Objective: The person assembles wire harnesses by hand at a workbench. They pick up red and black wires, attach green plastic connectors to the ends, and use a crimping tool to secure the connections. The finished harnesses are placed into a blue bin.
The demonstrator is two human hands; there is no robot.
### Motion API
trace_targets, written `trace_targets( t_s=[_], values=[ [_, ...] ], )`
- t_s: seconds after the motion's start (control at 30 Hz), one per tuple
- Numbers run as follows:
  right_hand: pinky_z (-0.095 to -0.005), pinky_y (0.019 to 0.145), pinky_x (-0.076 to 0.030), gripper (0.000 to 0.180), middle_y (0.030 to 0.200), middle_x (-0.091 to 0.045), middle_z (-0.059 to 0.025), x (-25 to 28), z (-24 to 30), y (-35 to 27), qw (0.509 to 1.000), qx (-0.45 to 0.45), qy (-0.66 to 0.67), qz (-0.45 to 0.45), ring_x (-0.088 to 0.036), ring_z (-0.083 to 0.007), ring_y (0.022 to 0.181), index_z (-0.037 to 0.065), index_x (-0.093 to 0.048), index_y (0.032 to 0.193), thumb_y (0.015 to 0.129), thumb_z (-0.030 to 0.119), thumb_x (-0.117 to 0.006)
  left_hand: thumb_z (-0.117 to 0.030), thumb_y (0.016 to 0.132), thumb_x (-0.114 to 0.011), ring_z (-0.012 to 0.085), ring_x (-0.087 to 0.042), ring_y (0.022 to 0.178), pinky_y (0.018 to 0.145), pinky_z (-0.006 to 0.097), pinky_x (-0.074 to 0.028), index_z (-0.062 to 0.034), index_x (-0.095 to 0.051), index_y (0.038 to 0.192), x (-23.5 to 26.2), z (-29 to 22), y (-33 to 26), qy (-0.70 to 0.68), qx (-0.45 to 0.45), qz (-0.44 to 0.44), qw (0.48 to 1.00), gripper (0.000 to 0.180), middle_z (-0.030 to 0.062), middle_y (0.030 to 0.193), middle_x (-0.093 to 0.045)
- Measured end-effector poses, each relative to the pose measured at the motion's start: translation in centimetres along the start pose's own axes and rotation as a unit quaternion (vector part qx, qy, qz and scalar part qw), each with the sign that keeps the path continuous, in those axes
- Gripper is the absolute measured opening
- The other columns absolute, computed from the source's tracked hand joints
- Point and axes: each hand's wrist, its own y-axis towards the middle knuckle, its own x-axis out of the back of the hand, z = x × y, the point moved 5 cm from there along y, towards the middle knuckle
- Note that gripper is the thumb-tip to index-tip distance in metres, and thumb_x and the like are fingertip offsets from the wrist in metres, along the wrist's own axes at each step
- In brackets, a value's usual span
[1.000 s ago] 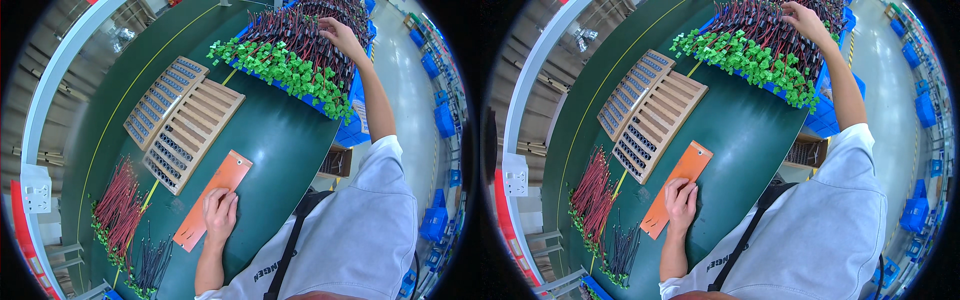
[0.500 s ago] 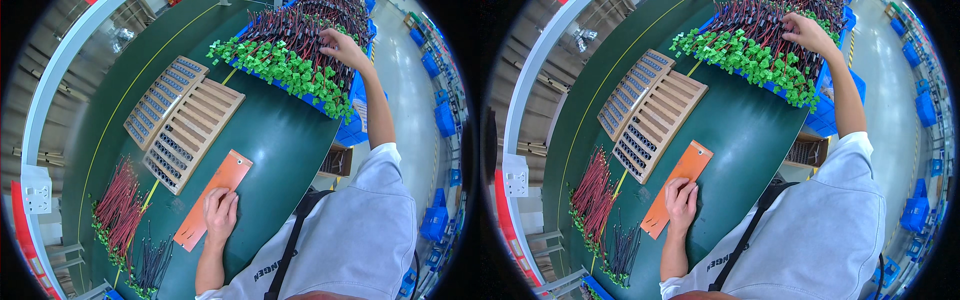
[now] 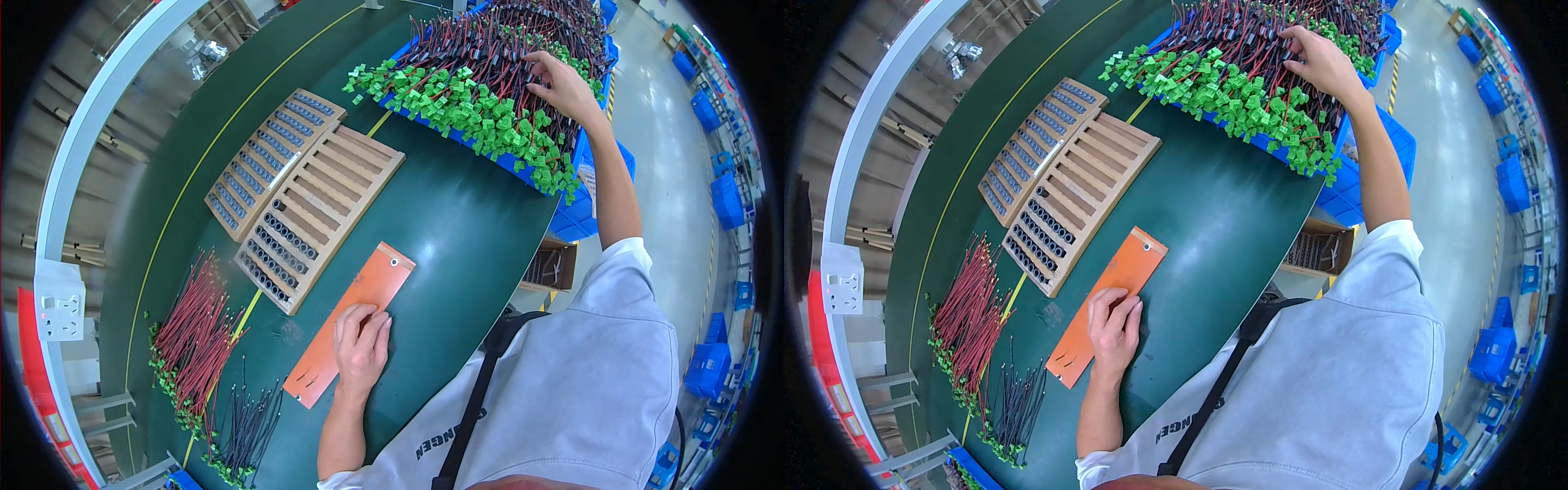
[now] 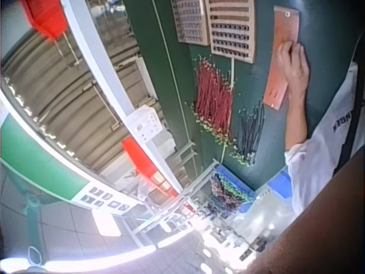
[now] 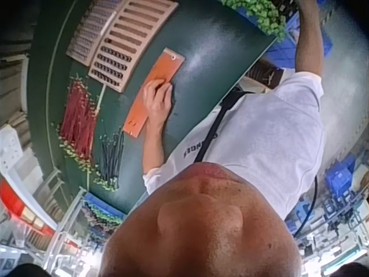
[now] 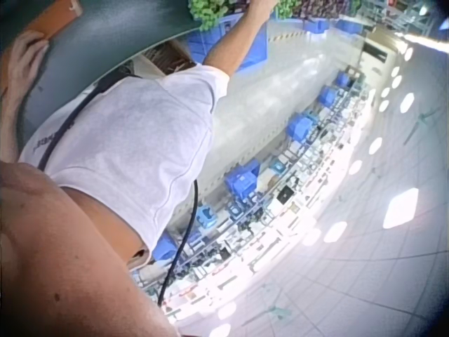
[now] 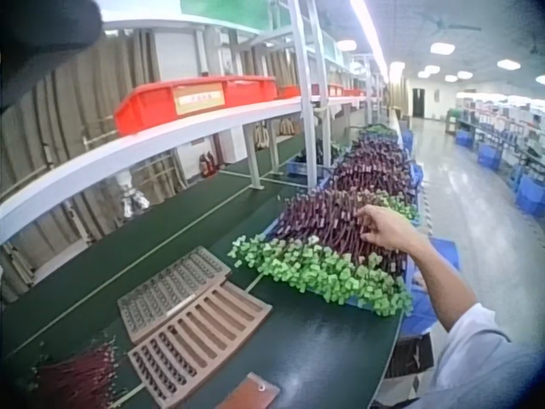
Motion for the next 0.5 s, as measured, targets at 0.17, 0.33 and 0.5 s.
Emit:
trace_targets(
  t_s=[0.17, 0.33, 0.5],
  values=[
    [-0.0405, 0.088, -0.055, 0.053, 0.109, -0.069, -0.0097, -0.4, -0.8, -0.2, 1.000, 0.002, 0.019, 0.003, -0.067, -0.0263, 0.097, 0.013, -0.056, 0.139, 0.091, 0.020, -0.077, -0.001, 0.080, -0.082, 0.0311, -0.066, 0.102, 0.086, 0.042, -0.053, -0.0006, -0.074, 0.092, 0.1, -0.1, 0.1, 0.002, 0.001, 0.000, 1.000, 0.015, 0.0119, 0.107, -0.067],
    [-0.0410, 0.085, -0.056, 0.051, 0.110, -0.072, -0.0107, -0.1, -0.2, -0.3, 0.999, 0.029, 0.023, -0.018, -0.070, -0.0280, 0.097, 0.010, -0.057, 0.138, 0.092, 0.021, -0.075, -0.001, 0.080, -0.082, 0.0308, -0.066, 0.102, 0.086, 0.041, -0.053, -0.0008, -0.075, 0.093, 0.0, 0.1, -0.1, -0.002, 0.002, -0.002, 1.000, 0.015, 0.0117, 0.107, -0.067],
    [-0.0340, 0.081, -0.057, 0.036, 0.104, -0.075, -0.0089, 3.3, -0.2, -1.2, 0.973, -0.026, 0.095, -0.206, -0.072, -0.0210, 0.088, 0.008, -0.064, 0.130, 0.097, 0.019, -0.071, -0.001, 0.079, -0.082, 0.0306, -0.066, 0.102, 0.086, 0.042, -0.053, -0.0008, -0.075, 0.093, 0.1, 0.0, 0.0, -0.001, 0.002, -0.006, 1.000, 0.015, 0.0115, 0.107, -0.067]
  ],
)
